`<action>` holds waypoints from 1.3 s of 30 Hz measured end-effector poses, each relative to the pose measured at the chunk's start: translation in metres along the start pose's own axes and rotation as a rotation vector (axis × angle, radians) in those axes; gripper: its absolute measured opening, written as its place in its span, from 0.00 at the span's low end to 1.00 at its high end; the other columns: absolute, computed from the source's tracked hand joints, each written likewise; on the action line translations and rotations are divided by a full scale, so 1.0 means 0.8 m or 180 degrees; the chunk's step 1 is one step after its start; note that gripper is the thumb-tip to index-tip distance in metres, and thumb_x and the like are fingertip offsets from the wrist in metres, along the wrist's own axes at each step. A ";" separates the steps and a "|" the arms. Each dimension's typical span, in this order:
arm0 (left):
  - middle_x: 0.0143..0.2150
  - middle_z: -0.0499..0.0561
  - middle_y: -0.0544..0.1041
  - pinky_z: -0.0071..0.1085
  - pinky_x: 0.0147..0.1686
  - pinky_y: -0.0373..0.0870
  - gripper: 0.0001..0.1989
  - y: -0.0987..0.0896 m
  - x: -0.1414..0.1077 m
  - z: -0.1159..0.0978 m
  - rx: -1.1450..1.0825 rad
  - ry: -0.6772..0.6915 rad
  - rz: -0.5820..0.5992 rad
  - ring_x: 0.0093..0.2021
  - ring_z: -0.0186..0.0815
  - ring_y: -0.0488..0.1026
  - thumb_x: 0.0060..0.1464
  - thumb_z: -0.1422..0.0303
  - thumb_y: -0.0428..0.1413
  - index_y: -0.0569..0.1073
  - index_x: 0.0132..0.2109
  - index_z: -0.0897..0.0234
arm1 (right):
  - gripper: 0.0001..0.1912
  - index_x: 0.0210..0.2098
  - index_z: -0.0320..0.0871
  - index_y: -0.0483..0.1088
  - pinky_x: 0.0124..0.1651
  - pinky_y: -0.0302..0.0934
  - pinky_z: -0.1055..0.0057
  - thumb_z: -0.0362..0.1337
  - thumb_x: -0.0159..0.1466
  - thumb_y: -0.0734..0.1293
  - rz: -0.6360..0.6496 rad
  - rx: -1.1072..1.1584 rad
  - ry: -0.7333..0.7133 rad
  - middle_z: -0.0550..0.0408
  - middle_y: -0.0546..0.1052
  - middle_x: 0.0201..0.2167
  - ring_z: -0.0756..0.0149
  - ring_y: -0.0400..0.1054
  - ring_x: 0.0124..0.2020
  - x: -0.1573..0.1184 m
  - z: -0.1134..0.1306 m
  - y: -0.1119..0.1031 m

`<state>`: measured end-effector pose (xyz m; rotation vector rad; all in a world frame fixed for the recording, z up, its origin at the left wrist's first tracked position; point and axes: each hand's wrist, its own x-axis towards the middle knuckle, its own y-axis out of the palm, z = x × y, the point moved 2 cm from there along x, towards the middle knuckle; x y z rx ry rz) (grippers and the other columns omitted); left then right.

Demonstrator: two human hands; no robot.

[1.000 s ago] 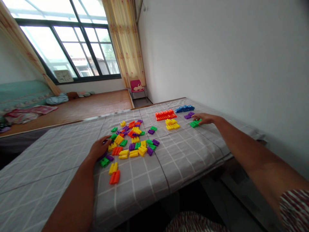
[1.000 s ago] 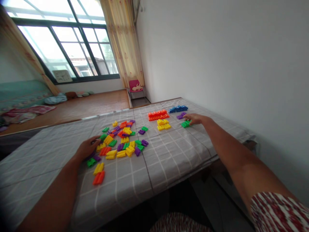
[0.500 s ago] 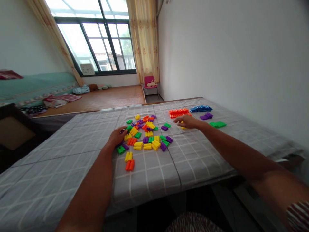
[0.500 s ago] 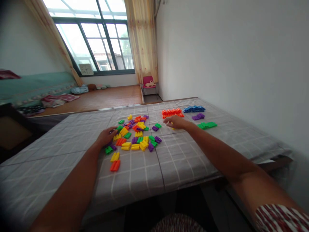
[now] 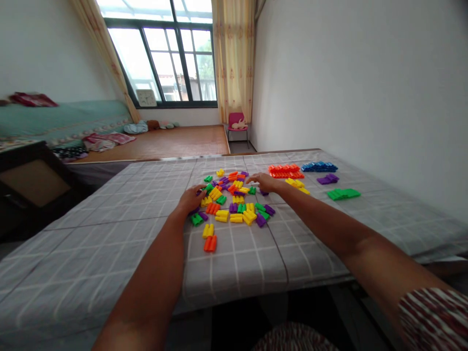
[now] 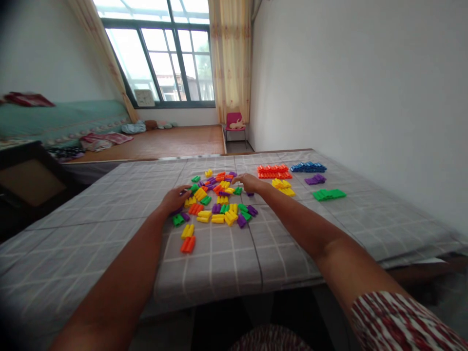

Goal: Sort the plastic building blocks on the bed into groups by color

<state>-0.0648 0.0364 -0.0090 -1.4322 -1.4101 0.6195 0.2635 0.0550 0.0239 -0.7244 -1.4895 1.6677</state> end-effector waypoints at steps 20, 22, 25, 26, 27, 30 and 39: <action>0.49 0.53 0.79 0.32 0.45 0.69 0.25 -0.007 0.005 0.006 -0.0051 -0.0174 0.0182 0.47 0.40 0.75 0.56 0.57 0.47 0.72 0.56 0.61 | 0.25 0.49 0.41 0.73 0.49 0.65 0.67 0.26 0.51 0.66 -0.0685 0.0353 0.0676 0.50 0.77 0.47 0.61 0.72 0.44 -0.171 -0.141 -0.068; 0.50 0.53 0.78 0.32 0.45 0.69 0.26 -0.008 0.005 0.007 -0.0031 -0.0186 0.0184 0.47 0.41 0.75 0.56 0.56 0.47 0.72 0.57 0.61 | 0.26 0.49 0.41 0.73 0.49 0.65 0.67 0.28 0.50 0.66 -0.0791 0.0450 0.1067 0.50 0.76 0.49 0.60 0.71 0.45 -0.220 -0.199 -0.087; 0.48 0.53 0.79 0.32 0.43 0.70 0.26 -0.008 0.006 0.007 -0.0036 -0.0235 0.0195 0.46 0.41 0.76 0.55 0.55 0.47 0.71 0.57 0.61 | 0.27 0.48 0.40 0.73 0.49 0.65 0.64 0.30 0.47 0.67 -0.0733 0.0623 0.1478 0.48 0.76 0.50 0.57 0.71 0.46 -0.284 -0.270 -0.102; 0.47 0.53 0.79 0.32 0.42 0.70 0.26 -0.008 0.007 0.008 -0.0035 -0.0255 0.0191 0.45 0.41 0.76 0.55 0.55 0.47 0.72 0.57 0.60 | 0.28 0.48 0.40 0.73 0.50 0.65 0.64 0.30 0.46 0.67 -0.0666 0.0724 0.1536 0.48 0.76 0.49 0.56 0.71 0.46 -0.299 -0.287 -0.102; 0.47 0.53 0.79 0.31 0.42 0.70 0.26 -0.008 0.007 0.008 -0.0032 -0.0265 0.0187 0.45 0.41 0.76 0.55 0.55 0.47 0.71 0.57 0.60 | 0.30 0.50 0.40 0.72 0.50 0.65 0.63 0.30 0.45 0.67 -0.0592 0.0827 0.1563 0.47 0.76 0.49 0.55 0.70 0.47 -0.311 -0.299 -0.100; 0.48 0.53 0.79 0.32 0.42 0.70 0.27 -0.008 0.008 0.009 0.0015 -0.0254 0.0170 0.45 0.41 0.76 0.55 0.54 0.47 0.72 0.57 0.61 | 0.35 0.53 0.39 0.70 0.52 0.64 0.59 0.31 0.43 0.68 -0.0406 0.1049 0.1577 0.46 0.75 0.50 0.52 0.69 0.50 -0.328 -0.315 -0.084; 0.47 0.53 0.79 0.32 0.43 0.71 0.26 -0.011 0.005 0.008 0.0019 -0.0269 0.0162 0.45 0.41 0.76 0.55 0.54 0.47 0.72 0.56 0.60 | 0.38 0.58 0.42 0.67 0.50 0.65 0.63 0.28 0.46 0.68 -0.0022 0.0933 0.1723 0.44 0.73 0.54 0.54 0.69 0.52 -0.332 -0.293 -0.076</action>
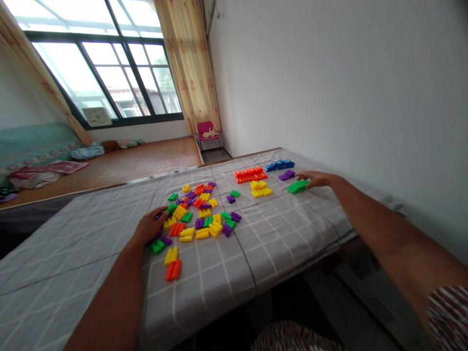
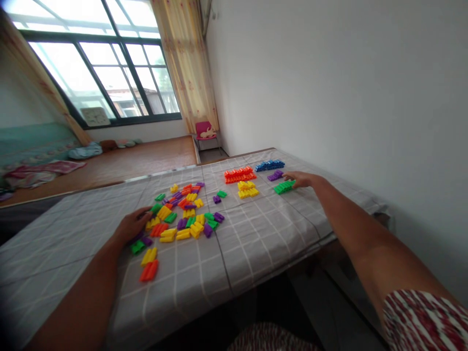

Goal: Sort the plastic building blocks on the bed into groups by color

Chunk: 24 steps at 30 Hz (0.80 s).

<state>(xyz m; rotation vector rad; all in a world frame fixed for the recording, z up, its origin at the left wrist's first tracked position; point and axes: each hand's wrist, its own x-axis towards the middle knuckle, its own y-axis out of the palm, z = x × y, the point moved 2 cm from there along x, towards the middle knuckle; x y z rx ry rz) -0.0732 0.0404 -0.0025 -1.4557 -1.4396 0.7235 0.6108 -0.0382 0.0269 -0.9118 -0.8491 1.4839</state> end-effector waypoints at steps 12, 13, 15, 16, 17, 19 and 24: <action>0.56 0.53 0.73 0.34 0.56 0.65 0.20 0.008 -0.004 -0.001 -0.0116 0.0186 -0.0467 0.54 0.38 0.71 0.54 0.67 0.49 0.74 0.53 0.60 | 0.15 0.47 0.42 0.74 0.45 0.65 0.70 0.31 0.60 0.64 -0.0302 -0.0431 -0.1476 0.51 0.79 0.44 0.65 0.73 0.40 0.062 0.270 0.109; 0.56 0.53 0.73 0.34 0.57 0.65 0.20 0.009 -0.005 -0.001 -0.0154 0.0206 -0.0512 0.55 0.38 0.70 0.54 0.68 0.49 0.74 0.53 0.60 | 0.15 0.46 0.42 0.74 0.44 0.65 0.70 0.31 0.61 0.64 -0.0251 -0.0403 -0.1648 0.51 0.79 0.43 0.65 0.73 0.40 0.062 0.298 0.126; 0.56 0.54 0.73 0.34 0.58 0.63 0.19 0.010 -0.005 0.000 -0.0217 0.0236 -0.0560 0.57 0.38 0.69 0.54 0.69 0.49 0.75 0.52 0.62 | 0.14 0.46 0.41 0.74 0.46 0.64 0.69 0.31 0.61 0.64 -0.0189 -0.0332 -0.2037 0.50 0.79 0.44 0.63 0.73 0.42 0.060 0.351 0.153; 0.56 0.54 0.73 0.34 0.58 0.63 0.19 0.010 -0.004 0.000 -0.0237 0.0247 -0.0559 0.57 0.38 0.68 0.54 0.69 0.49 0.75 0.51 0.62 | 0.15 0.46 0.42 0.74 0.47 0.64 0.69 0.30 0.61 0.64 -0.0151 -0.0300 -0.2249 0.50 0.79 0.44 0.63 0.73 0.43 0.057 0.374 0.163; 0.56 0.54 0.73 0.34 0.59 0.63 0.18 0.010 -0.004 -0.001 -0.0252 0.0252 -0.0554 0.57 0.38 0.68 0.54 0.69 0.50 0.76 0.50 0.62 | 0.15 0.46 0.42 0.74 0.48 0.63 0.69 0.29 0.61 0.63 -0.0095 -0.0272 -0.2446 0.50 0.78 0.45 0.63 0.72 0.44 0.055 0.396 0.172; 0.55 0.53 0.73 0.35 0.59 0.62 0.18 0.009 -0.004 -0.002 -0.0277 0.0254 -0.0547 0.57 0.38 0.68 0.54 0.69 0.50 0.76 0.49 0.61 | 0.17 0.47 0.44 0.74 0.48 0.63 0.70 0.27 0.61 0.63 0.0082 -0.0255 -0.2721 0.52 0.79 0.44 0.64 0.73 0.44 0.053 0.435 0.189; 0.53 0.54 0.75 0.35 0.58 0.63 0.17 0.010 -0.005 -0.006 -0.0326 0.0277 -0.0520 0.55 0.38 0.69 0.54 0.71 0.50 0.76 0.49 0.63 | 0.14 0.47 0.43 0.73 0.40 0.64 0.70 0.35 0.62 0.65 0.0207 -0.0830 -0.2434 0.47 0.79 0.41 0.60 0.74 0.41 0.060 0.499 0.231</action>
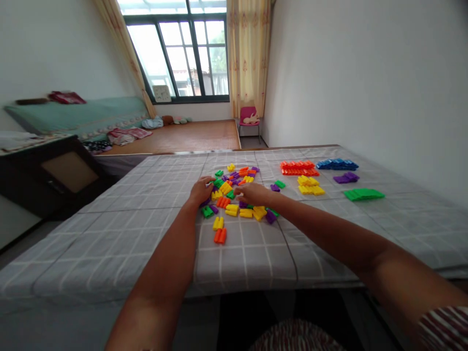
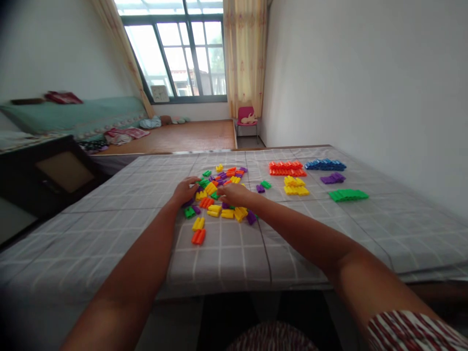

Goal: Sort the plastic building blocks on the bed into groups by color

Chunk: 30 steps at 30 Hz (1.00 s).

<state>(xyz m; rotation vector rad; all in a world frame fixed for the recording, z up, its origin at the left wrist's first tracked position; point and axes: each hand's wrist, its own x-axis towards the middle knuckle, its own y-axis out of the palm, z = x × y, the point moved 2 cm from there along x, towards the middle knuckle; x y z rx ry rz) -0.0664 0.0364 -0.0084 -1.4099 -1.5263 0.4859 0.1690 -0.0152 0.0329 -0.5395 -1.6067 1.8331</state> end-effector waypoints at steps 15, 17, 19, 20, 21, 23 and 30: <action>0.52 0.54 0.76 0.32 0.54 0.66 0.17 -0.004 -0.001 -0.004 0.0078 -0.0069 0.0113 0.52 0.39 0.72 0.54 0.70 0.50 0.77 0.49 0.63 | 0.21 0.46 0.38 0.71 0.43 0.63 0.70 0.31 0.52 0.73 -0.0473 0.0287 0.0086 0.46 0.75 0.45 0.61 0.71 0.43 0.032 -0.015 0.005; 0.52 0.53 0.76 0.32 0.53 0.67 0.17 -0.006 -0.001 -0.003 0.0113 -0.0129 0.0146 0.50 0.38 0.73 0.54 0.69 0.50 0.76 0.49 0.61 | 0.23 0.48 0.40 0.71 0.44 0.63 0.70 0.29 0.52 0.73 -0.0808 0.0468 0.0067 0.47 0.74 0.47 0.64 0.71 0.41 0.010 -0.023 -0.012; 0.52 0.52 0.76 0.32 0.52 0.68 0.17 -0.007 -0.001 -0.001 0.0171 -0.0153 0.0165 0.49 0.38 0.74 0.55 0.68 0.50 0.76 0.49 0.60 | 0.23 0.49 0.41 0.71 0.43 0.64 0.71 0.27 0.53 0.71 -0.1009 0.0626 0.0152 0.48 0.73 0.48 0.69 0.71 0.37 -0.023 -0.044 -0.027; 0.52 0.52 0.76 0.32 0.52 0.68 0.17 -0.007 0.000 0.000 0.0203 -0.0147 0.0164 0.49 0.38 0.74 0.55 0.67 0.50 0.76 0.49 0.60 | 0.23 0.49 0.42 0.71 0.42 0.65 0.71 0.27 0.53 0.71 -0.1072 0.0666 0.0221 0.49 0.73 0.48 0.70 0.70 0.35 -0.043 -0.060 -0.034; 0.52 0.52 0.76 0.33 0.52 0.68 0.17 -0.007 0.001 0.001 0.0233 -0.0144 0.0161 0.50 0.39 0.74 0.55 0.66 0.49 0.76 0.49 0.60 | 0.23 0.48 0.43 0.71 0.42 0.65 0.71 0.27 0.53 0.70 -0.1128 0.0680 0.0311 0.49 0.72 0.48 0.71 0.70 0.34 -0.066 -0.080 -0.039; 0.53 0.53 0.76 0.33 0.52 0.67 0.18 -0.007 0.003 0.004 0.0284 -0.0145 0.0176 0.50 0.40 0.74 0.56 0.65 0.49 0.76 0.50 0.60 | 0.23 0.48 0.43 0.71 0.42 0.66 0.71 0.27 0.53 0.70 -0.1234 0.0644 0.0608 0.50 0.73 0.48 0.70 0.70 0.35 -0.119 -0.131 -0.050; 0.49 0.54 0.78 0.35 0.48 0.70 0.21 -0.009 0.008 0.007 0.0442 -0.0302 0.0280 0.48 0.42 0.75 0.55 0.63 0.48 0.74 0.53 0.61 | 0.23 0.48 0.41 0.72 0.43 0.67 0.68 0.28 0.52 0.68 -0.1258 0.0083 0.2422 0.49 0.76 0.48 0.65 0.72 0.36 -0.342 -0.323 -0.100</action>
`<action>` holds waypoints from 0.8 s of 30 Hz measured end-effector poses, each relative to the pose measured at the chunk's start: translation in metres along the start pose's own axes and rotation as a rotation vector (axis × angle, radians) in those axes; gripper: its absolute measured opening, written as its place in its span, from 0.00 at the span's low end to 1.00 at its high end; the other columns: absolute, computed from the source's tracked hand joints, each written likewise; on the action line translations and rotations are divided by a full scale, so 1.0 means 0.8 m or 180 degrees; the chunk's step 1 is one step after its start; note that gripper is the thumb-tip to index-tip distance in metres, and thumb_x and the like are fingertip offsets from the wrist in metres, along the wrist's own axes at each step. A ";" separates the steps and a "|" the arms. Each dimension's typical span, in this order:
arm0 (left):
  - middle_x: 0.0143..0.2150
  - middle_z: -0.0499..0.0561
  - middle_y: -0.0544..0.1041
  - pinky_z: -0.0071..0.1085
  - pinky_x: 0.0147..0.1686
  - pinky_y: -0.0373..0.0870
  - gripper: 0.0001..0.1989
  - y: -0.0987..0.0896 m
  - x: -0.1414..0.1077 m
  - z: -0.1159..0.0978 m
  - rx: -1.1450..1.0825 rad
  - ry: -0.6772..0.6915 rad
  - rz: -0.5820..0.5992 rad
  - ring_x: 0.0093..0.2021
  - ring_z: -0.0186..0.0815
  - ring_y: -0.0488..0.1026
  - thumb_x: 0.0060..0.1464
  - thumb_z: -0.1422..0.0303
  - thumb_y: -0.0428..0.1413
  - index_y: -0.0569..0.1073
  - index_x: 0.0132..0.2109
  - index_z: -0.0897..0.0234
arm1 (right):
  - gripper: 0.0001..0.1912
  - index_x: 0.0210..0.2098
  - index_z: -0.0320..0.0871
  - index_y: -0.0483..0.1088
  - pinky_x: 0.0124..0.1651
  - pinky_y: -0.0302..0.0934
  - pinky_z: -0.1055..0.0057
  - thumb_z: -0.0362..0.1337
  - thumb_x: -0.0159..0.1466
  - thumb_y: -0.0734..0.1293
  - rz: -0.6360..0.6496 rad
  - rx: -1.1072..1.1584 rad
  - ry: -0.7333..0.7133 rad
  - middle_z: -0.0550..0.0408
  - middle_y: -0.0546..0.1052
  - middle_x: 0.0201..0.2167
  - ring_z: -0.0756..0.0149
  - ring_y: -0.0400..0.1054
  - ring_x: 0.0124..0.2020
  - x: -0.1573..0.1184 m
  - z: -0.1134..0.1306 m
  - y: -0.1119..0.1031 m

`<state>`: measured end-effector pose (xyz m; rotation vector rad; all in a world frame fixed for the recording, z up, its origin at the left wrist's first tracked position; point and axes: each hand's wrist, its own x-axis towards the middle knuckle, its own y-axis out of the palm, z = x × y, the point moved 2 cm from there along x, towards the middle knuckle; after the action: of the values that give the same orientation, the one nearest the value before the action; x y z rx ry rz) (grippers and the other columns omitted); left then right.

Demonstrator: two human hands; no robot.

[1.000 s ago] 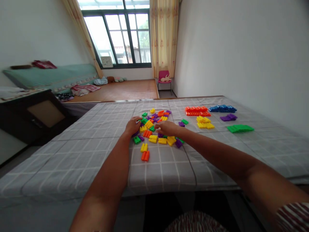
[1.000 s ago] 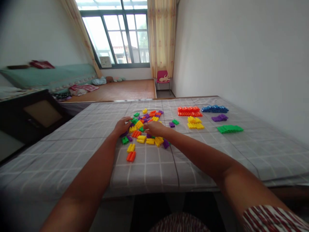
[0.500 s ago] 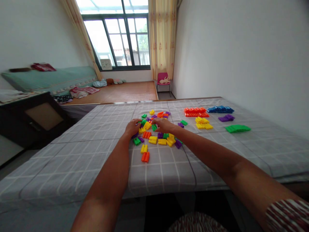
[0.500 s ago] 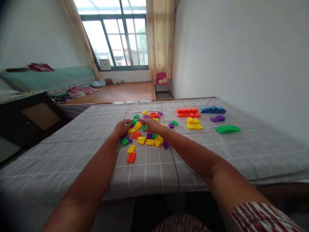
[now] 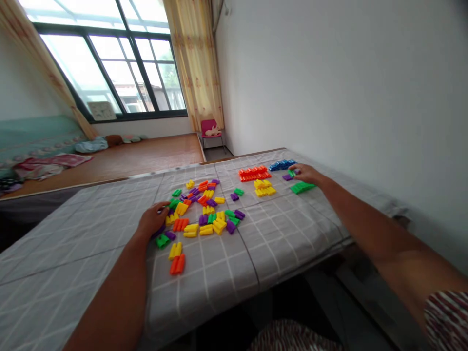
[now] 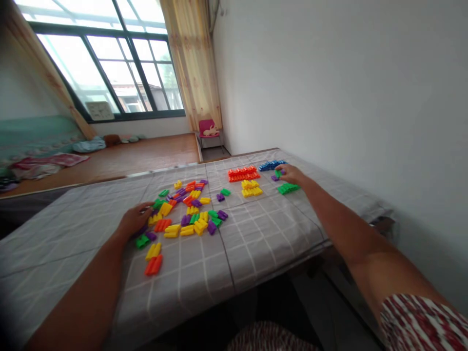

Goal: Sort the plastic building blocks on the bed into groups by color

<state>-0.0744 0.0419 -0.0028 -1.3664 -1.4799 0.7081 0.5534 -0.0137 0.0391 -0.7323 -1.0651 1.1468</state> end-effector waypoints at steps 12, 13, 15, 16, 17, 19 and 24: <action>0.47 0.54 0.79 0.32 0.43 0.71 0.23 -0.002 0.001 0.006 -0.0006 -0.0138 0.0090 0.45 0.41 0.76 0.56 0.60 0.48 0.73 0.55 0.61 | 0.27 0.48 0.42 0.76 0.45 0.66 0.68 0.24 0.48 0.66 0.0821 -0.0582 0.0443 0.50 0.79 0.44 0.60 0.74 0.38 -0.031 -0.097 -0.013; 0.47 0.54 0.80 0.31 0.43 0.71 0.23 -0.002 0.001 0.005 -0.0017 -0.0144 0.0104 0.44 0.41 0.76 0.56 0.60 0.48 0.73 0.55 0.61 | 0.29 0.49 0.43 0.75 0.44 0.66 0.68 0.24 0.48 0.65 0.0898 -0.0596 0.0449 0.51 0.79 0.44 0.60 0.74 0.38 -0.032 -0.096 -0.014; 0.47 0.54 0.80 0.31 0.42 0.71 0.23 -0.001 0.000 0.004 -0.0039 -0.0161 0.0129 0.44 0.40 0.76 0.56 0.60 0.48 0.73 0.55 0.61 | 0.32 0.53 0.43 0.73 0.43 0.67 0.69 0.23 0.48 0.64 0.0952 -0.0650 0.0442 0.52 0.79 0.44 0.61 0.74 0.39 -0.030 -0.092 -0.020; 0.47 0.54 0.79 0.31 0.43 0.71 0.23 -0.001 -0.001 0.003 -0.0057 -0.0165 0.0130 0.44 0.40 0.76 0.56 0.60 0.48 0.73 0.55 0.61 | 0.32 0.53 0.43 0.72 0.44 0.67 0.69 0.22 0.49 0.63 0.0885 -0.0701 0.0411 0.52 0.78 0.46 0.61 0.74 0.39 -0.028 -0.087 -0.023; 0.47 0.53 0.79 0.31 0.43 0.70 0.22 -0.001 -0.001 0.002 -0.0081 -0.0159 0.0121 0.44 0.40 0.76 0.56 0.60 0.48 0.74 0.55 0.61 | 0.32 0.53 0.43 0.72 0.45 0.66 0.68 0.22 0.50 0.62 0.0749 -0.0761 0.0352 0.51 0.78 0.47 0.61 0.74 0.41 -0.024 -0.079 -0.026; 0.46 0.53 0.80 0.31 0.44 0.70 0.21 -0.001 -0.003 -0.001 -0.0142 -0.0144 0.0095 0.44 0.40 0.76 0.55 0.60 0.50 0.74 0.53 0.60 | 0.29 0.52 0.41 0.73 0.48 0.65 0.67 0.23 0.51 0.61 0.0378 -0.0838 0.0134 0.49 0.76 0.50 0.59 0.73 0.44 -0.014 -0.051 -0.025; 0.43 0.51 0.80 0.29 0.43 0.70 0.17 0.000 -0.007 -0.004 -0.0402 -0.0074 -0.0016 0.41 0.38 0.77 0.52 0.62 0.55 0.77 0.48 0.60 | 0.21 0.49 0.44 0.74 0.47 0.65 0.69 0.29 0.58 0.61 0.0441 -0.0331 -0.0805 0.53 0.78 0.46 0.63 0.73 0.42 0.002 0.088 0.029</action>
<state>-0.0717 0.0361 -0.0027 -1.4534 -1.5683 0.6384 0.4797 -0.0097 0.0432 -0.7656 -1.3098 1.3359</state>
